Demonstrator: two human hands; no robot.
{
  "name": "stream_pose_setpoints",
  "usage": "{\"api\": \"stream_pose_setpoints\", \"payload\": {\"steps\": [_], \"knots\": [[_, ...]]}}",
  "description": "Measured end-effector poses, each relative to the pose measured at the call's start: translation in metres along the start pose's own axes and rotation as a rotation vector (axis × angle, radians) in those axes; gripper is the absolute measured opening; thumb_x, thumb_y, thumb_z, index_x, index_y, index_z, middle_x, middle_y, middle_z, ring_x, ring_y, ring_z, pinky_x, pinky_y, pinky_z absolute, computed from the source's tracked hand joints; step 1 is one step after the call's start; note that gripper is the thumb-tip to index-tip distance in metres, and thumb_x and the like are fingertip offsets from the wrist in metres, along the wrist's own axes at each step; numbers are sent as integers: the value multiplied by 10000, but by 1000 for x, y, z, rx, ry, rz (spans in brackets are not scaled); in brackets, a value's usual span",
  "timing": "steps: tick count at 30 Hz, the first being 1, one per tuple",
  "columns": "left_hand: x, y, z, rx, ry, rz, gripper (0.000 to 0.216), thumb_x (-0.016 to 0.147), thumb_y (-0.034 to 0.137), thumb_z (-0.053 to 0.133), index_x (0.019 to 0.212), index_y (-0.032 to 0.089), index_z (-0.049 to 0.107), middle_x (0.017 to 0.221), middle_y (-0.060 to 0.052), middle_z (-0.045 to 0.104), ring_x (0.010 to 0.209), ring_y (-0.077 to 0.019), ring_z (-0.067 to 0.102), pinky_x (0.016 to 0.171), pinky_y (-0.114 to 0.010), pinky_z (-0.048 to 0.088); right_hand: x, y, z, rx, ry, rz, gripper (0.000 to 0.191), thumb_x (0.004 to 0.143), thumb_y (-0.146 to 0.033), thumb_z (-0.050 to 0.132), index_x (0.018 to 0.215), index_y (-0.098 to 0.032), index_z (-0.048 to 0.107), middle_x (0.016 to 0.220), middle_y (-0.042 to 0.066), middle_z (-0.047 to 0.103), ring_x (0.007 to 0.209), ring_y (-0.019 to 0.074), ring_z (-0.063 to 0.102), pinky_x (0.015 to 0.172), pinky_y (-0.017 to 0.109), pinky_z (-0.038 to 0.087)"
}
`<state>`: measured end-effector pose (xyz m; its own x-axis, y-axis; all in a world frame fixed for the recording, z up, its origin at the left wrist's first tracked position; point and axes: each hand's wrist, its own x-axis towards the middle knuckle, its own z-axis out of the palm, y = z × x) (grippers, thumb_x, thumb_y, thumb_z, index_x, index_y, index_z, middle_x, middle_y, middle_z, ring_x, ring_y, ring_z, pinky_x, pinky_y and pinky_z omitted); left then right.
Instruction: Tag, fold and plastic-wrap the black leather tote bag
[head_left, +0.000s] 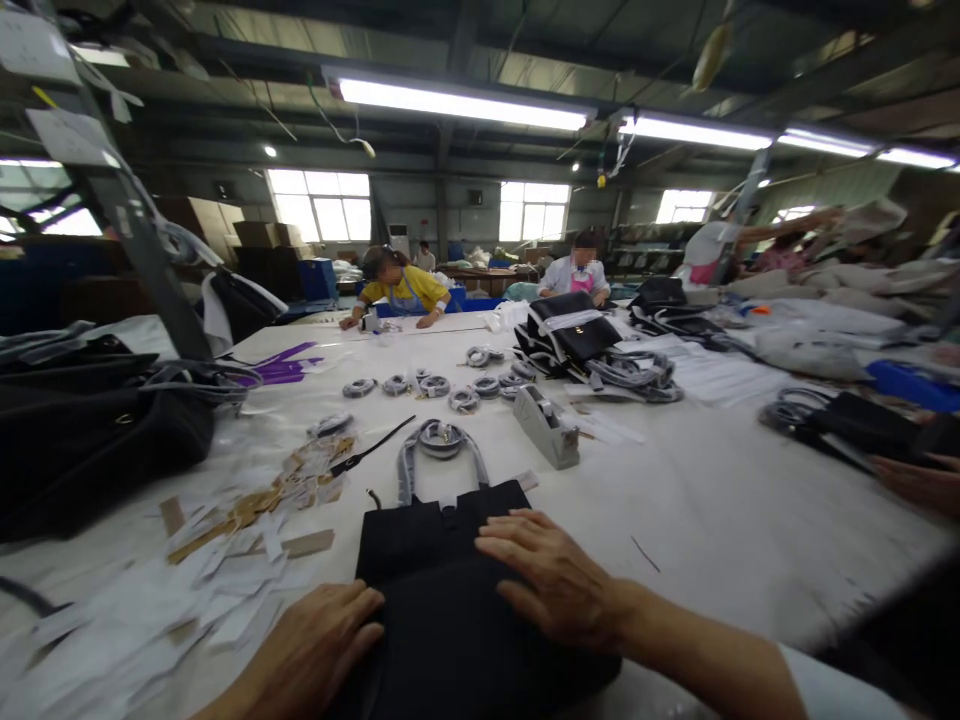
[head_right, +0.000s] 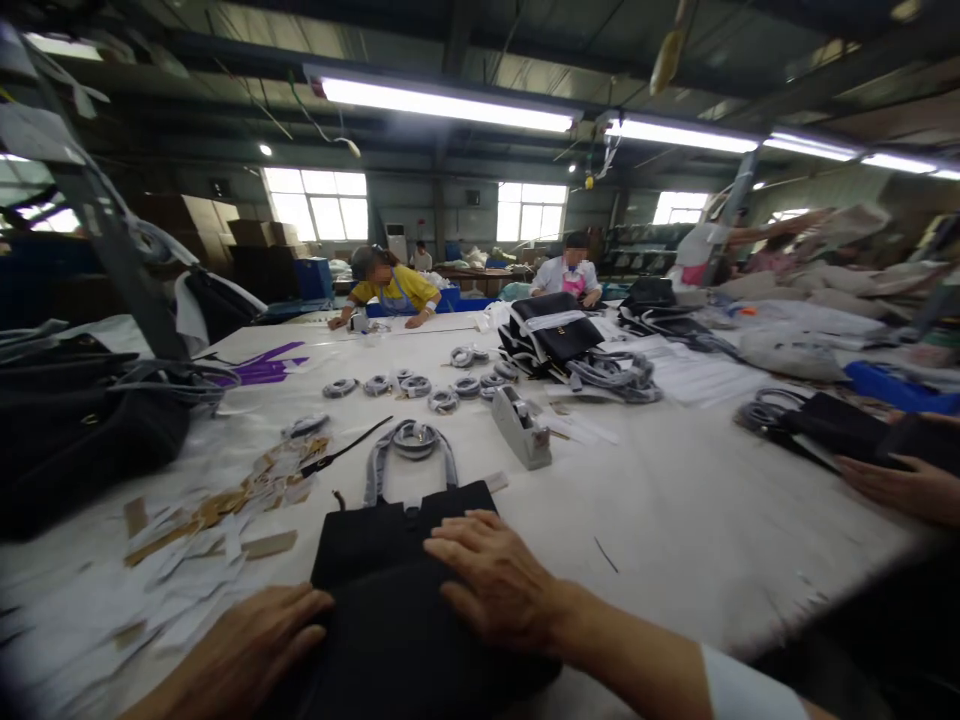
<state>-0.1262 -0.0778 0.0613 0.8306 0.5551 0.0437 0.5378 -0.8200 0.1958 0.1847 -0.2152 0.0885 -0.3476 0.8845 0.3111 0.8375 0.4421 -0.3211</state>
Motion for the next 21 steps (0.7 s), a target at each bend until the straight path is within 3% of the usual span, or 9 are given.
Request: {"api": "stream_pose_setpoints", "payload": {"steps": [3,6,8,12,15,19,21], "knots": [[11,15,2,121,-61,-12,287,931,284,425,870,266,705,876,-45,718,806,-252,689,764,-392,552,6,-10,35,55,-157,87,615,931,-552,459,1467,-275,336,1540,71,356,1432,271,279,1184,534,171],[19,30,9,274,-56,-8,357,924,221,369,851,247,717,837,-74,717,777,-298,684,745,-483,546,1,-10,52,73,-191,131,619,949,-594,372,1478,-277,314,1555,69,322,1451,259,228,1184,534,148],[28,40,18,321,30,53,357,911,225,373,914,225,729,938,-109,728,861,-322,686,789,-514,540,-1,-8,56,44,-174,128,618,949,-593,379,1470,-264,325,1546,66,341,1448,242,240,1185,512,160],[49,60,50,280,208,205,433,899,341,393,1149,136,682,1251,-188,638,1116,-354,617,917,-533,502,-2,-4,63,-101,-45,151,508,979,-479,407,1405,-204,412,1487,64,446,1407,188,334,1183,415,202],[54,64,70,312,172,284,444,892,250,332,1124,174,703,1334,-163,584,1215,-376,545,951,-612,439,-17,-1,65,-194,66,282,408,992,-383,405,1324,-166,501,1415,69,531,1364,180,401,1177,380,212],[54,45,84,369,99,356,491,809,131,351,1118,249,714,1401,-96,538,1304,-367,455,1009,-645,361,-70,-7,54,-133,203,410,392,979,-395,431,1292,-188,545,1417,38,533,1371,169,390,1188,376,192],[54,35,89,427,71,340,511,791,116,373,1158,267,695,1423,-66,519,1338,-346,417,1039,-624,340,-112,-13,47,-50,301,509,345,969,-390,443,1230,-224,595,1345,-4,598,1296,147,481,1169,347,243]]}}
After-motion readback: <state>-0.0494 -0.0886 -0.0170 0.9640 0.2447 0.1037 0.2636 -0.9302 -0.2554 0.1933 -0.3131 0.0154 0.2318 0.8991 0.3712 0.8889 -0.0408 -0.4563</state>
